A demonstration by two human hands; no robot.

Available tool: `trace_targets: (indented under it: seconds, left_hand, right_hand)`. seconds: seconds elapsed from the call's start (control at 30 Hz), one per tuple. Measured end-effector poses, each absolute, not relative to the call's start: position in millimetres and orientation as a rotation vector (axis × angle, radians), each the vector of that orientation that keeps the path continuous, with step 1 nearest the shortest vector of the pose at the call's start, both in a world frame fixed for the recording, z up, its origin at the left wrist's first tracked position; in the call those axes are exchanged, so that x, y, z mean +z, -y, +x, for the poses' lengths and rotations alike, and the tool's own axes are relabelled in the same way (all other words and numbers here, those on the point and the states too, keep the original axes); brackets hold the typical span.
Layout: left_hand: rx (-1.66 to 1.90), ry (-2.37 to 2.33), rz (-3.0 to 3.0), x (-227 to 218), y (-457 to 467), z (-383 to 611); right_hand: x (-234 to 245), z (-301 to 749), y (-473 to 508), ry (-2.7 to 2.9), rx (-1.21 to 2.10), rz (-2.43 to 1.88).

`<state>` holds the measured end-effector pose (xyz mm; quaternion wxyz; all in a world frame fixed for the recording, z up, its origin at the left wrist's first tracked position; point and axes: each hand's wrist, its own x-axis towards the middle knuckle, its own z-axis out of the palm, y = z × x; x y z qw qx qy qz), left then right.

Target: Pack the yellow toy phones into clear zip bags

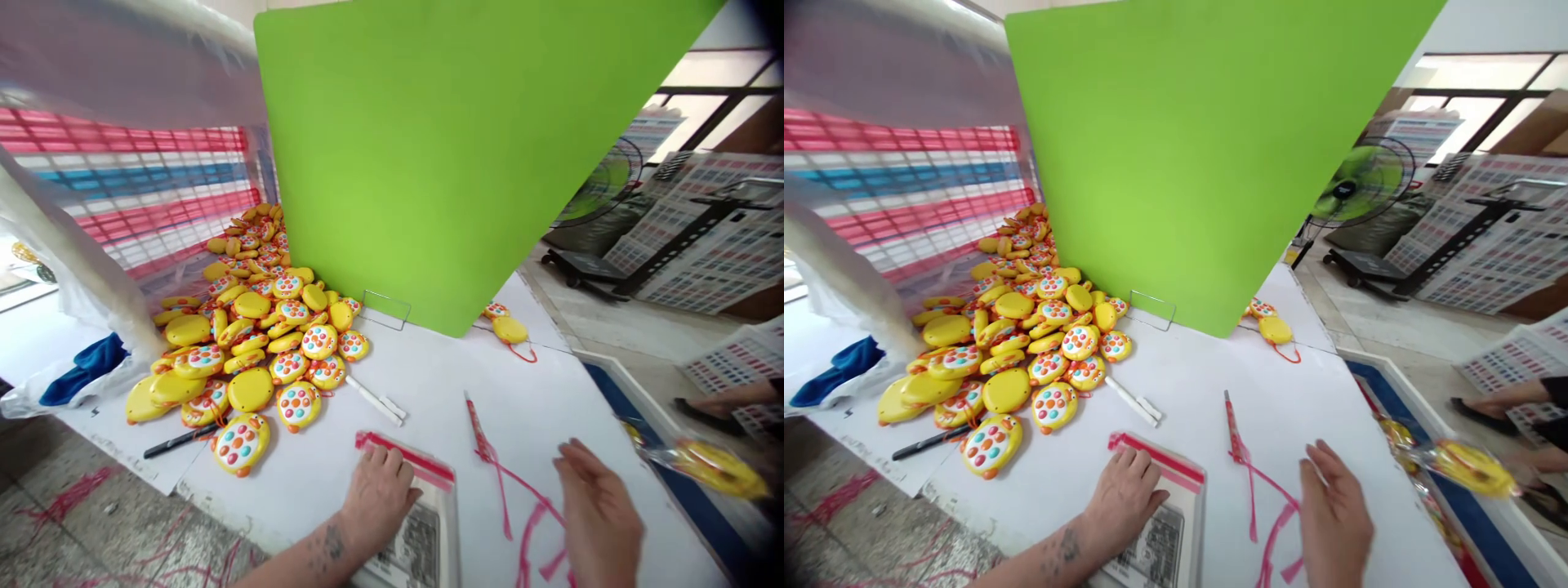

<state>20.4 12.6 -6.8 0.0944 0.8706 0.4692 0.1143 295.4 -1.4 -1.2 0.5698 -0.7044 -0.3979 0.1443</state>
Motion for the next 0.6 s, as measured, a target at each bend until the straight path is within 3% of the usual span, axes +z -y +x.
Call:
trace_targets:
  seconds: [0.6]
  left_hand:
    - [0.688,-1.36,2.648,-27.7,-14.9,16.5]
  right_hand:
    - [-2.0,134.2,-149.7,2.06,0.407,-1.355]
